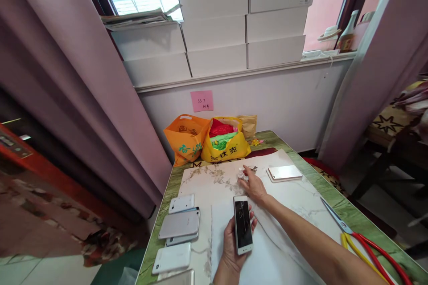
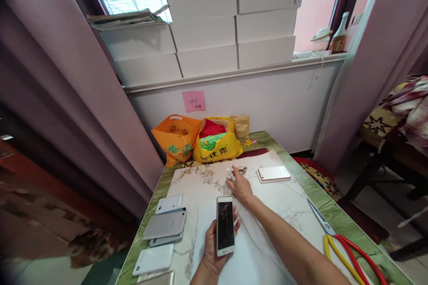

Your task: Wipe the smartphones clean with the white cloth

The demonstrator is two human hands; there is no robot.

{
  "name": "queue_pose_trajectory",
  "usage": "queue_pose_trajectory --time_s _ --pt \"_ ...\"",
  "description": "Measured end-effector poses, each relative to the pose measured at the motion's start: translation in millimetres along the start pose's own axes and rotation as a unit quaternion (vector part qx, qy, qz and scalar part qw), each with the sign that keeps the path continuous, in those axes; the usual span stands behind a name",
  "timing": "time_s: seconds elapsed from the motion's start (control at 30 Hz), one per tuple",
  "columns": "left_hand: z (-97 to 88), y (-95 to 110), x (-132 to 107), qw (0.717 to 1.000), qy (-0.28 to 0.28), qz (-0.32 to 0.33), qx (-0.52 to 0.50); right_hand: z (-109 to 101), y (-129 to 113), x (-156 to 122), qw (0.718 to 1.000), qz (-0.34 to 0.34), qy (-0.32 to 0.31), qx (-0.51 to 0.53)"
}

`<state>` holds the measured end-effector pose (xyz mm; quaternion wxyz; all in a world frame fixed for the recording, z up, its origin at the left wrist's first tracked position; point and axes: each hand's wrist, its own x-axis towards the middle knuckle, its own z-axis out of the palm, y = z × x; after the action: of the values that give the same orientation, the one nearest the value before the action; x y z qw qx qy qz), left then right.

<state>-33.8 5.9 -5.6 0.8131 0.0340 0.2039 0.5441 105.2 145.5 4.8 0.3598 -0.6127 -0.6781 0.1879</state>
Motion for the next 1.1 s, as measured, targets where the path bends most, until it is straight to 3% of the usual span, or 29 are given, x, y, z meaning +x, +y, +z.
queue_pose_trajectory --time_s 0.13,0.27,0.4,0.57,0.7,0.83,0.97,1.1 --pt "4.2 0.9 -0.9 1.000 -0.005 -0.007 0.004 -36.6 5.1 -48.1 0.997 -0.014 0.047 0.056" --pt "4.8 1.0 1.1 1.000 0.003 0.002 0.006 -70.0 11.7 -111.7 0.996 -0.003 -0.021 -0.084" --pt "1.7 -1.0 3.8 0.999 0.012 0.018 0.026 -78.6 18.5 -148.8 0.987 0.039 -0.048 -0.148" --pt "2.3 -2.8 1.8 0.997 0.029 0.034 0.059 -77.1 12.0 -149.7 0.985 0.059 -0.020 -0.164" --pt "5.5 -4.0 -0.3 0.997 0.045 0.030 0.060 -71.3 1.2 -150.1 0.984 0.044 -0.051 -0.163" --pt "3.8 -5.7 -0.6 0.996 0.050 0.029 0.065 -65.7 2.2 -149.9 0.984 0.081 -0.070 -0.142" --pt "0.4 -5.9 2.5 0.996 0.047 0.043 0.058 -71.6 1.1 -140.6 0.992 0.128 -0.005 0.021" --pt "-3.7 -8.0 5.5 0.997 0.036 0.040 0.062 -68.6 -24.9 -144.5 0.965 0.138 0.086 0.206"
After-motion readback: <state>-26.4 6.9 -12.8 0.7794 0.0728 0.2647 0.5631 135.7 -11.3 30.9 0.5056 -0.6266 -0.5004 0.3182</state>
